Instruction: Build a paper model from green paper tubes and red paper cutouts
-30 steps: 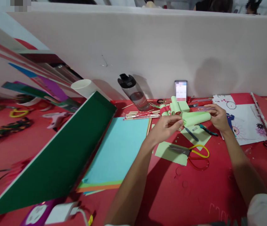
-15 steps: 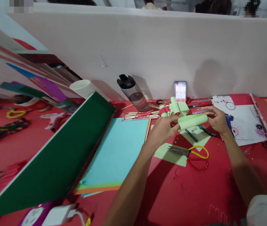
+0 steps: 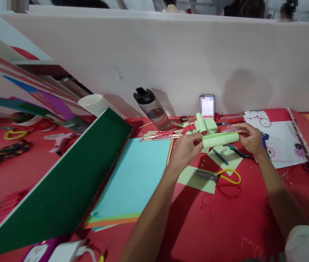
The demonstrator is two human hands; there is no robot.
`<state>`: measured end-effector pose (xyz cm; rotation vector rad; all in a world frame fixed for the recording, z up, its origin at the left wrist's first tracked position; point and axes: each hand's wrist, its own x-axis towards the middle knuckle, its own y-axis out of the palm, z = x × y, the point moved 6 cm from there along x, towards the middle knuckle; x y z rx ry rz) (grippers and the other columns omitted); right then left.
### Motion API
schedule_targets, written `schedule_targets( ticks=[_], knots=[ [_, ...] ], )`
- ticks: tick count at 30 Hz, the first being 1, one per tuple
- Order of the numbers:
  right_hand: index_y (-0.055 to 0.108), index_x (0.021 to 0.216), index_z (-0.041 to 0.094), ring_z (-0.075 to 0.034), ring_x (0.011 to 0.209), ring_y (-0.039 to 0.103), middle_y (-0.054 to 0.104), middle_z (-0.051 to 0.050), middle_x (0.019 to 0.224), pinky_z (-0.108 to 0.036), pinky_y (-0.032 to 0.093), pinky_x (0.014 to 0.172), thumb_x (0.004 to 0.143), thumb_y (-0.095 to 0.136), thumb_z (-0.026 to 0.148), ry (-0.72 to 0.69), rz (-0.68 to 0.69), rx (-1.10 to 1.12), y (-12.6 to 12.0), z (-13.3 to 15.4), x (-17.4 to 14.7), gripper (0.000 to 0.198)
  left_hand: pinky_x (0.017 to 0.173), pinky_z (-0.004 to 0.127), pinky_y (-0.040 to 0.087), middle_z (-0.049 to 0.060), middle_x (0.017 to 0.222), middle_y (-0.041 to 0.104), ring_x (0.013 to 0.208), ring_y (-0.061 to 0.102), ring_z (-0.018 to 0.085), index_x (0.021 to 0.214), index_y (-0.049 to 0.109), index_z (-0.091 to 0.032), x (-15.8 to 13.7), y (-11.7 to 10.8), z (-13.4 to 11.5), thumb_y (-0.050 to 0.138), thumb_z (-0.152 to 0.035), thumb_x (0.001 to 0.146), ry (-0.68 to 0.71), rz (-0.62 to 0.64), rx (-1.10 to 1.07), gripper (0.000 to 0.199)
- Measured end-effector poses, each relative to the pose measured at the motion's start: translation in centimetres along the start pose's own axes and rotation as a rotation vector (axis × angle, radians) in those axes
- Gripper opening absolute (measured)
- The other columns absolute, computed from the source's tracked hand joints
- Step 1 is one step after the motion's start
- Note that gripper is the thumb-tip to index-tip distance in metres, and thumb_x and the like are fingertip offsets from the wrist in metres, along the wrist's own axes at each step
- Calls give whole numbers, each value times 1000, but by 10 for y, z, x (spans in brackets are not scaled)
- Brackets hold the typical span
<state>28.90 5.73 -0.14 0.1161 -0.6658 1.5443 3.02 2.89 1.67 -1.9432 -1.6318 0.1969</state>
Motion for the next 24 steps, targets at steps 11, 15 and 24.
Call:
schedule_targets(
  ticks=[11, 15, 24],
  knots=[
    [75, 125, 28, -26, 102, 80, 80, -5, 122, -43, 69, 87, 88, 77, 25, 47, 83, 48, 5, -3, -1, 38, 57, 25, 42, 2, 64, 69, 62, 59, 15, 68, 73, -17, 6, 2, 17, 65, -27, 81, -79, 32, -136, 19],
    [70, 134, 32, -27, 111, 78, 82, -3, 114, -49, 66, 97, 89, 76, 24, 105, 195, 55, 9, 0, -1, 46, 58, 24, 42, 2, 65, 69, 63, 58, 14, 69, 75, -15, 8, -3, 23, 67, -31, 79, -77, 44, -119, 20],
    [75, 112, 24, -24, 90, 79, 83, -5, 99, -40, 63, 85, 91, 71, 33, 254, 406, -123, 4, 16, 0, 23, 59, 23, 42, 1, 61, 61, 64, 52, 14, 60, 71, -14, 7, -42, 35, 71, -43, 76, -51, 86, -80, 33]
  ],
)
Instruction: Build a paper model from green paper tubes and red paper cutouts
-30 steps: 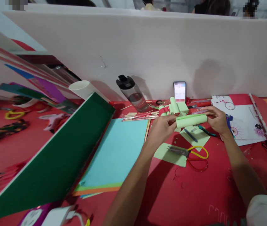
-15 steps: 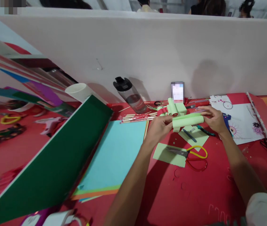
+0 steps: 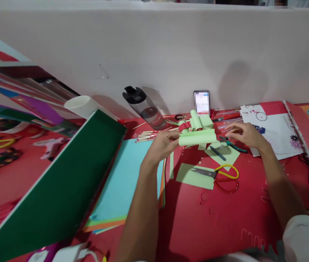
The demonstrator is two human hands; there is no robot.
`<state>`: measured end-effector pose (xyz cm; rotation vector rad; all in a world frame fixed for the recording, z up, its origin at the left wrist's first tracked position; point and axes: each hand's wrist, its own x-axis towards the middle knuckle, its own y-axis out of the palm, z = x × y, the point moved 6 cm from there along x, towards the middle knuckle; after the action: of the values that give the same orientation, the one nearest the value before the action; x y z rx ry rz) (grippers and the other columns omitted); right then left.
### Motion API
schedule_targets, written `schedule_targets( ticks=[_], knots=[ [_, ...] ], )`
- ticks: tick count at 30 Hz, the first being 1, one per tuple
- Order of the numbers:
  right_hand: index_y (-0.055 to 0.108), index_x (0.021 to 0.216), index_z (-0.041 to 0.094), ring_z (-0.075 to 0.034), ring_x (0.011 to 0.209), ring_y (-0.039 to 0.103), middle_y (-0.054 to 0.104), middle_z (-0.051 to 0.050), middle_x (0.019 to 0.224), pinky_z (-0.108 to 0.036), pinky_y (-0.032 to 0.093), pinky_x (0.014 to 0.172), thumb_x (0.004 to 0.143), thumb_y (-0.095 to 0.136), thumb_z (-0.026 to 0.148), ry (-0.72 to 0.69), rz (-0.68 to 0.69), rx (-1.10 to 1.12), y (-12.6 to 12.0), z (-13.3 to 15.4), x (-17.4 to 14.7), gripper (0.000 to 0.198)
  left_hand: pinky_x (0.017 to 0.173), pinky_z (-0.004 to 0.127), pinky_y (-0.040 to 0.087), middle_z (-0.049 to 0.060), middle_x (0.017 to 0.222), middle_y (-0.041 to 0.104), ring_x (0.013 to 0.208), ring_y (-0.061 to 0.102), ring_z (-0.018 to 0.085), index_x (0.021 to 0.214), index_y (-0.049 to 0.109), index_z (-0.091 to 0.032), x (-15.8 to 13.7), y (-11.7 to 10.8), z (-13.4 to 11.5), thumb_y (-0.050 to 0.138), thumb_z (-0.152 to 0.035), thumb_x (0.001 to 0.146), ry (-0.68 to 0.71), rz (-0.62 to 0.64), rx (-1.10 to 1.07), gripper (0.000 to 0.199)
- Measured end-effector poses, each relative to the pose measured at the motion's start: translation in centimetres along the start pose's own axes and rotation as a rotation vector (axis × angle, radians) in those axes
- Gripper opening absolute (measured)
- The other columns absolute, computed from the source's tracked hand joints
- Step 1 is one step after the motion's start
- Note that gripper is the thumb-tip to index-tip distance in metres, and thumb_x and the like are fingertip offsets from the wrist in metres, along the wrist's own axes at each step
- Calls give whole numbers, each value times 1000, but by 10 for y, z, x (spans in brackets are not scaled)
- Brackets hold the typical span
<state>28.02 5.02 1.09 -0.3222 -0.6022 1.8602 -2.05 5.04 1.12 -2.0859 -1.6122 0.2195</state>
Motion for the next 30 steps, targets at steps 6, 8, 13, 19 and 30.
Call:
schedule_targets(
  ticks=[6, 8, 13, 19, 30],
  knots=[
    [73, 107, 20, -24, 88, 73, 80, -7, 94, -31, 48, 73, 96, 72, 29, 75, 414, -634, 55, -6, 1, 14, 57, 22, 40, 0, 59, 59, 62, 48, 13, 55, 66, -15, -5, -15, 10, 72, -44, 74, -45, -2, 49, 35],
    [70, 115, 18, -30, 101, 72, 79, -13, 105, -33, 47, 79, 95, 74, 27, 44, 437, -684, 76, -4, 0, 23, 55, 21, 38, -1, 57, 56, 60, 46, 12, 55, 64, -15, -5, -15, 13, 72, -44, 74, -36, -6, 65, 36],
    [55, 143, 12, -35, 106, 72, 76, -21, 115, -38, 46, 83, 97, 52, 8, -6, 486, -824, 109, -1, -10, 46, 57, 22, 40, 0, 60, 58, 62, 49, 13, 59, 67, -14, -4, -14, 19, 71, -42, 76, -32, 7, 47, 33],
    [55, 138, 12, -33, 100, 73, 76, -20, 111, -35, 44, 75, 91, 50, 8, 12, 538, -806, 108, -6, -10, 47, 58, 21, 40, 0, 61, 58, 63, 48, 13, 59, 66, -14, -5, -16, 22, 72, -44, 75, -48, 0, 55, 34],
    [60, 109, 21, -22, 89, 64, 72, -7, 103, -28, 37, 66, 90, 65, 19, 53, 613, -659, 77, -6, -10, 19, 55, 21, 40, 0, 57, 56, 59, 46, 12, 56, 67, -15, -3, -9, 23, 74, -48, 74, -69, 54, 48, 38]
  ],
)
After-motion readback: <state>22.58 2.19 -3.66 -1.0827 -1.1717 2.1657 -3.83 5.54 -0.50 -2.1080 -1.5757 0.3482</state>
